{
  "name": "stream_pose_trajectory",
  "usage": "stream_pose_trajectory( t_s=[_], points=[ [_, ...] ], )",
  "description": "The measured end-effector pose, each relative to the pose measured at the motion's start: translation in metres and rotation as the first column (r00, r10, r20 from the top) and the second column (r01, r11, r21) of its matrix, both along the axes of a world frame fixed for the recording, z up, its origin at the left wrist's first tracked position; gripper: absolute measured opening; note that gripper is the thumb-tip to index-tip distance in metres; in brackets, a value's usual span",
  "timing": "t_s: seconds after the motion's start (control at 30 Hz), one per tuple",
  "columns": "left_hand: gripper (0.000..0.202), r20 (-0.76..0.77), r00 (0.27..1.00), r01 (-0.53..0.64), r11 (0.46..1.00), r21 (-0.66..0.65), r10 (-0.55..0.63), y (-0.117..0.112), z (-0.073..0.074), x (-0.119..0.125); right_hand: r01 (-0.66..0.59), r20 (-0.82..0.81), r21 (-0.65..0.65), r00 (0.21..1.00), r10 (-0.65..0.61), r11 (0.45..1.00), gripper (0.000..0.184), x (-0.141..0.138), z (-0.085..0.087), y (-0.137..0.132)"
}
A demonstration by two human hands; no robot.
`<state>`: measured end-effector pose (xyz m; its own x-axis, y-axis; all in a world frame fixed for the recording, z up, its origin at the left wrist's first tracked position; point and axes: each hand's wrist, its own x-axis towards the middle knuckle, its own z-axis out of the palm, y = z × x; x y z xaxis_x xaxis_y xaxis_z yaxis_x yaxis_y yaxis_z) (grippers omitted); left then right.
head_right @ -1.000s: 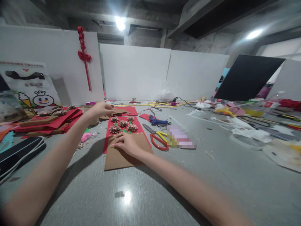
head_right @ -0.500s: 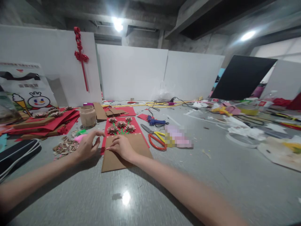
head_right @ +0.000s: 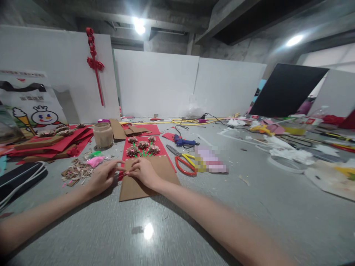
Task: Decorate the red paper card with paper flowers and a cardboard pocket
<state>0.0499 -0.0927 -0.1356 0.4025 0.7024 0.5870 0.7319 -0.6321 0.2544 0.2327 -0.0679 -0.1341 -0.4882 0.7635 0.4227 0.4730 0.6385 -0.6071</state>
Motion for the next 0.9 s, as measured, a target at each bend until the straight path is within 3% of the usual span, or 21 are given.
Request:
stream_pose_trajectory(
  t_s=[0.7,0.9],
  points=[
    [0.021,-0.147,0.989,-0.028,0.998,-0.060,0.019,0.0006,-0.0032,-0.0007,0.001,0.030,0.043,1.000,-0.003,0.999,0.007,0.0005,0.0011,-0.0014],
    [0.019,-0.111,0.994,-0.024,0.995,-0.101,0.013,0.0006,-0.0051,-0.0013,0.001,0.060,0.064,0.998,-0.005,0.998,0.009,0.0006,0.0021,-0.0027]
  ],
)
